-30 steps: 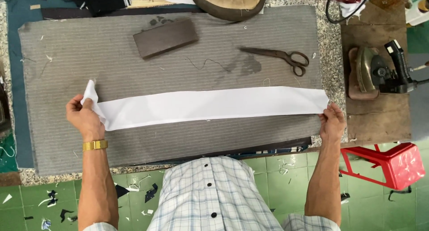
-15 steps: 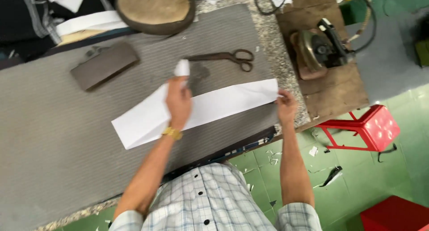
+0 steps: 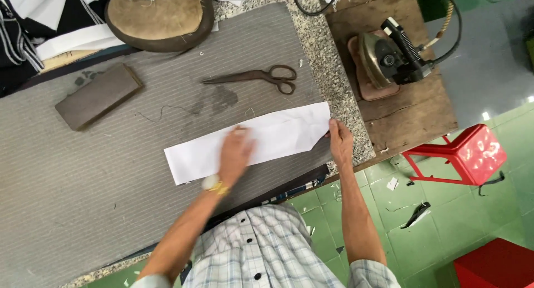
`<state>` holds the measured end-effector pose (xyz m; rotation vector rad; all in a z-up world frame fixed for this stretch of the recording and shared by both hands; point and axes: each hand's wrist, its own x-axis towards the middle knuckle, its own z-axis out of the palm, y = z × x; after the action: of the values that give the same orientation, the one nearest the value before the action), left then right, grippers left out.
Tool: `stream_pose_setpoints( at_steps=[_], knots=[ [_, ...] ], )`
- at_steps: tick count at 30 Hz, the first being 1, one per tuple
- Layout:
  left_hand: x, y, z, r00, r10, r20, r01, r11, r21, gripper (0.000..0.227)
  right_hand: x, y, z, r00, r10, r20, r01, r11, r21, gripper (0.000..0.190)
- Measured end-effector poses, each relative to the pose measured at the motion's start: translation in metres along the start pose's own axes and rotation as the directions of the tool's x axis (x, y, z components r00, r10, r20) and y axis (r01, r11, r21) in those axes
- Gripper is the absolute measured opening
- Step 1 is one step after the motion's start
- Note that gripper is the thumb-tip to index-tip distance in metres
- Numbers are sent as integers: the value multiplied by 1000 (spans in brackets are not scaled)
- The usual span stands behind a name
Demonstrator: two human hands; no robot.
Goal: The person irons a long white fabric strip on a workbench, then uses shears to trim the edges and cut the strip into smaller rectangular pieces. The person folds the fabric and places the cut pieces into a red basket.
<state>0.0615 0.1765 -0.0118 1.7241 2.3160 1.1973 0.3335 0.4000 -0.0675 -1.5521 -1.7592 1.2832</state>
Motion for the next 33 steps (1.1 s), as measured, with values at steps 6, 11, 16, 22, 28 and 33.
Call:
stream_pose_setpoints(
  at_steps=[6, 11, 16, 22, 28, 33],
  knots=[
    [-77, -91, -125, 871, -444, -210, 478, 666, 573, 49, 11, -25, 6, 1000, 4, -31, -10, 979, -202, 43],
    [-109, -82, -130, 784, -594, -183, 580, 595, 556, 59, 12, -48, 7, 972, -211, -101, 190, 963, -192, 19],
    [-111, -73, -104, 751, -623, -217, 631, 583, 512, 48, 15, -66, 0, 947, -291, -134, 279, 955, -100, 12],
    [-107, -75, -91, 720, -634, -283, 694, 641, 329, 19, 23, -79, 1, 944, -304, -132, 309, 951, 16, 10],
    [-92, -61, -97, 555, -793, -252, 832, 531, 161, 34, 38, -56, 6, 959, -239, -153, 209, 960, -187, 17],
    [-98, -58, -99, 510, -833, -215, 856, 517, 28, 39, 44, -46, -6, 858, -461, -227, 367, 859, -358, 28]
  ],
)
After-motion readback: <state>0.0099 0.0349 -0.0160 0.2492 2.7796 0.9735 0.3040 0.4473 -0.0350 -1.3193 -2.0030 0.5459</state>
